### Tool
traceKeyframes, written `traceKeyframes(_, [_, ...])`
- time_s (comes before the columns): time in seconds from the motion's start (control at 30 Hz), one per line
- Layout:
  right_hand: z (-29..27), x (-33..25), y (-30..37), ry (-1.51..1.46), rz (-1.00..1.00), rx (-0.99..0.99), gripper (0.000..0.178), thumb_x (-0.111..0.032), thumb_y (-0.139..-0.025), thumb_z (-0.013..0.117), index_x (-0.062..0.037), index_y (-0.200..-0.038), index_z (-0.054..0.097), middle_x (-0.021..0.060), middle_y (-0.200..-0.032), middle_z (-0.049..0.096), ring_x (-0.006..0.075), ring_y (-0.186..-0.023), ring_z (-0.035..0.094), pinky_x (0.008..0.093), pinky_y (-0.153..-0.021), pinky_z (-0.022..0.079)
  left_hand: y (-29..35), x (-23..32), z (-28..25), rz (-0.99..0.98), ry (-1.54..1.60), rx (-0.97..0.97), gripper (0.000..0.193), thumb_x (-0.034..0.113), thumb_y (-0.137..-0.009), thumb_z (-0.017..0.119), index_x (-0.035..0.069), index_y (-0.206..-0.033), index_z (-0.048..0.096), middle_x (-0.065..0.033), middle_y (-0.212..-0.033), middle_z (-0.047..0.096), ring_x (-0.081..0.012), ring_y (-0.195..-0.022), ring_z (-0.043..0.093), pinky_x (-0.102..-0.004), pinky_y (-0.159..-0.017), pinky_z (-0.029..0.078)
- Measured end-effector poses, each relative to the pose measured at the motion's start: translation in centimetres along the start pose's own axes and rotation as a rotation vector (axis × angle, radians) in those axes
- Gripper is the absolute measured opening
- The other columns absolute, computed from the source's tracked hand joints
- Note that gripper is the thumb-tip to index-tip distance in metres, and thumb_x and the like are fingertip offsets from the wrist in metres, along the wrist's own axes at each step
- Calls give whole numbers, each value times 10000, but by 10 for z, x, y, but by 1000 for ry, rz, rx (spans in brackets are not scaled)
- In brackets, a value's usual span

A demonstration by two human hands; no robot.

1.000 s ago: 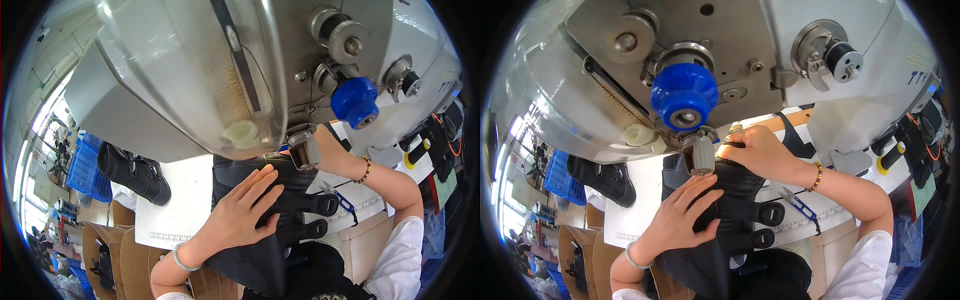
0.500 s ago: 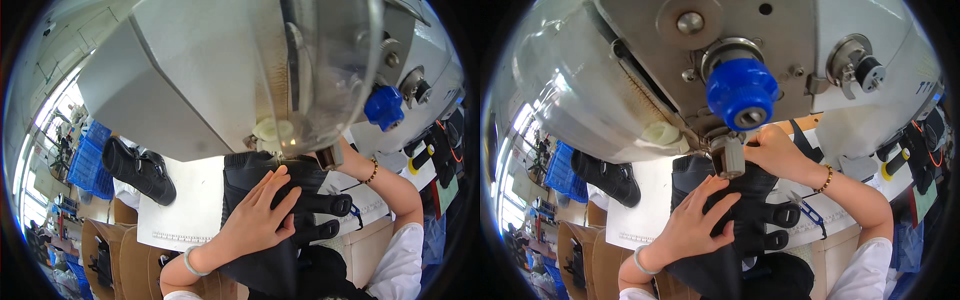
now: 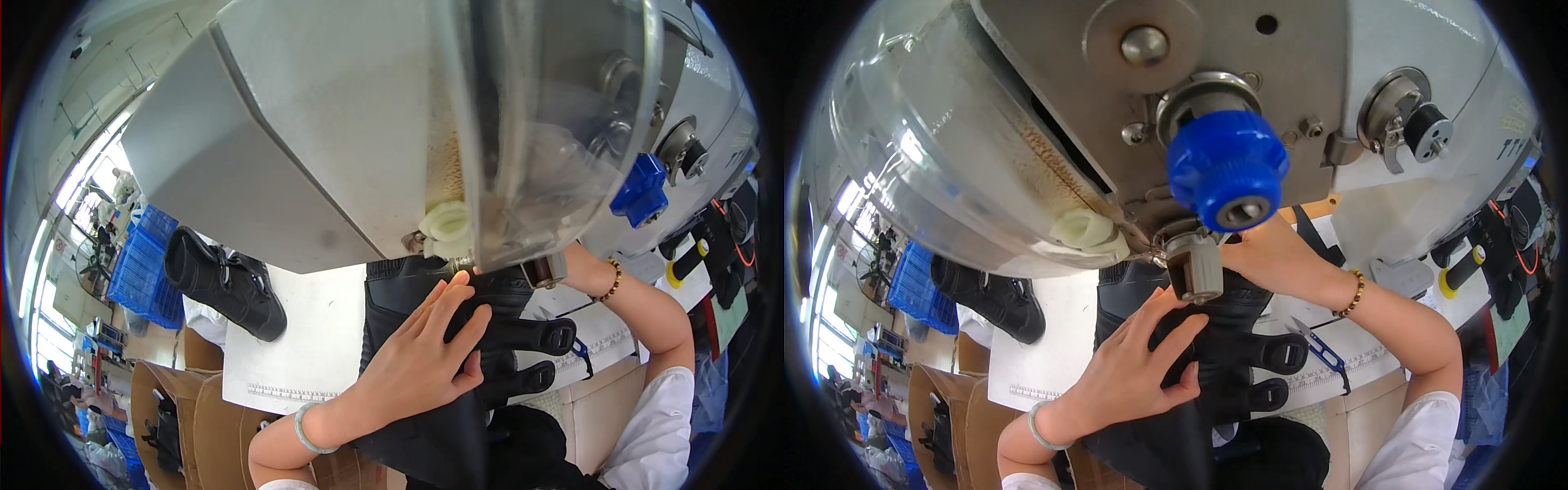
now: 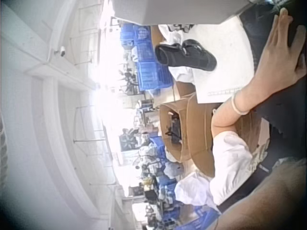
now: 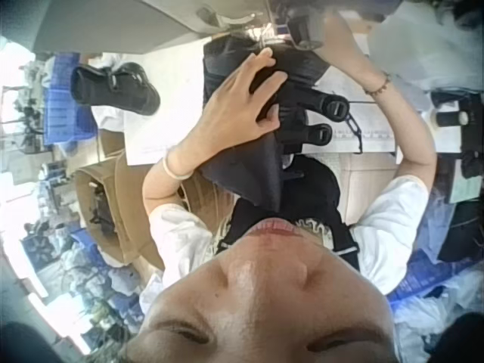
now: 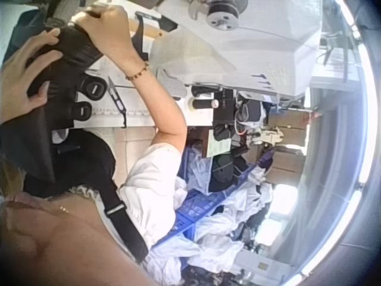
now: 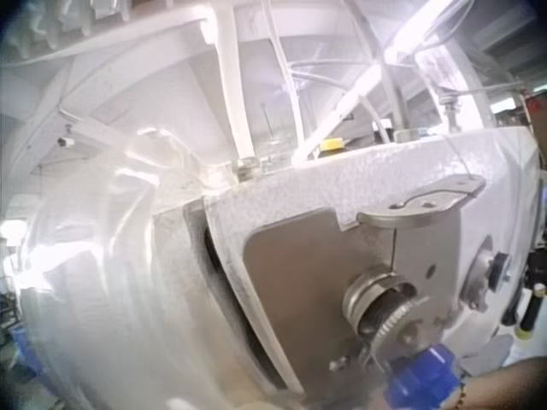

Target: The person sews and assembles black boot upper components using an industrial sewing machine.

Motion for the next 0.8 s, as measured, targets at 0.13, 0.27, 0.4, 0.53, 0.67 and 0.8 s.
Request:
traceKeyframes(0.13, [-2,-5,-1,-132,201,-182,256,-208,-755,608,11,-880,564,50,-694,539,96,-628,459,262,-616,411,2,-3,2,-4,-25,56,425,125,-634,637,66,-1048,558,-147,-1093,478,-353,-1006,539,-381,-858,472])
traceKeyframes(0.27, [-5,11,2,148,375,-383,270,-225,-763,599,26,-861,586,54,-683,572,92,-627,469,270,-606,412,1,-2,1,-7,-11,37,422,126,-636,638,73,-1047,562,-145,-1094,481,-354,-1010,540,-378,-844,479])
traceKeyframes(0.4, [-2,7,0,-14,188,-180,264,-230,-765,581,34,-767,601,56,-620,558,75,-565,448,261,-531,385,0,-2,0,-11,-8,48,427,124,-633,639,72,-1049,560,-147,-1086,486,-355,-1004,541,-378,-842,480])
traceKeyframes(0.53, [-4,7,0,47,118,-146,208,-187,-750,565,12,-801,603,64,-639,565,83,-585,467,260,-540,391,0,-1,1,-32,2,62,424,118,-636,638,65,-1049,556,-150,-1094,488,-348,-998,545,-374,-847,478])
traceKeyframes(0.67, [-4,20,2,115,375,-307,225,-139,-735,577,-17,-924,587,76,-772,608,109,-672,518,276,-614,431,2,4,3,-29,-42,102,419,113,-643,633,57,-1052,561,-149,-1094,499,-331,-1007,548,-367,-857,475])
traceKeyframes(0.8, [-3,16,7,-32,172,-93,286,-161,-738,644,-37,-983,565,72,-870,611,137,-780,569,278,-705,456,7,5,3,-39,-114,76,406,114,-674,609,19,-1064,550,-167,-1114,496,-308,-1052,527,-353,-904,448])
Point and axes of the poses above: each hand's wrist, its own y-axis away from the middle knuckle, its own z-axis out of the palm, x = y × z, the point moved 4 cm from there along -y, towards the middle knuckle
